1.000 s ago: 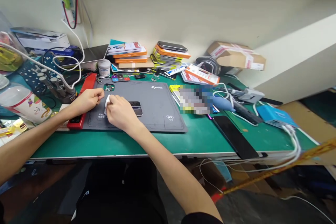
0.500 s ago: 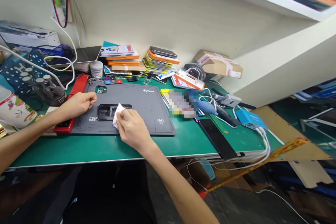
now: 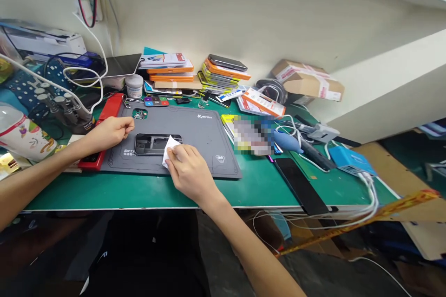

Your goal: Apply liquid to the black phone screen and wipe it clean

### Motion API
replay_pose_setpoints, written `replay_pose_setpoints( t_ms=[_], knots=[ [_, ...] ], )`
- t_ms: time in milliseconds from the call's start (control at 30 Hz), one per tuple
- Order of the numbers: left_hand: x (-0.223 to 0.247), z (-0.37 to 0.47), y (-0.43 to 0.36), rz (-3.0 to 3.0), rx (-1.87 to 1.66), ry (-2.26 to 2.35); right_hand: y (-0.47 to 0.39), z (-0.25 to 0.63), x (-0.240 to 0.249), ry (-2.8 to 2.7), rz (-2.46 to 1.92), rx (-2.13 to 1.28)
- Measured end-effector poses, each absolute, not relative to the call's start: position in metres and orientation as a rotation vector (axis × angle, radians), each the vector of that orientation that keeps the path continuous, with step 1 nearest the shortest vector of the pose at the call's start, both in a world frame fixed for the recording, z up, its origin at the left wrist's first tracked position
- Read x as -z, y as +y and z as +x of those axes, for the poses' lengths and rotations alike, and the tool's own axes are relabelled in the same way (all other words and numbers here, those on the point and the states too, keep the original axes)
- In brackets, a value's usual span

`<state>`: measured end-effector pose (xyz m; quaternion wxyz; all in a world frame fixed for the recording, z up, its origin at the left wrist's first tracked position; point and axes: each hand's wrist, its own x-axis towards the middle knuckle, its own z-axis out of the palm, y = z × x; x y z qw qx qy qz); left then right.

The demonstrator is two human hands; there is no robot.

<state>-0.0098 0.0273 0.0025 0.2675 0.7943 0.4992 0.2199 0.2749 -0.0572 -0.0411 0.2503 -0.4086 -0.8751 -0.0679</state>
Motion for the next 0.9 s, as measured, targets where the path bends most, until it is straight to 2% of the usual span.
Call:
replay_pose_setpoints(
  t_ms=[233,500,733,900],
  knots=[
    [-0.001,-0.009,0.028,2.158,-0.634,1.3,-0.057,0.208,0.04,-2.451,-1.043,0.104],
    [0.001,-0.006,0.027,2.164,-0.607,1.319,-0.055,0.256,0.044,-2.41,-1.109,0.179],
    [-0.001,-0.004,0.026,2.154,-0.602,1.326,-0.055,0.208,0.043,-2.524,-0.991,0.211],
    [-0.004,-0.003,0.023,2.135,-0.6,1.341,-0.041,0.231,0.044,-2.499,-1.131,0.273]
  ],
)
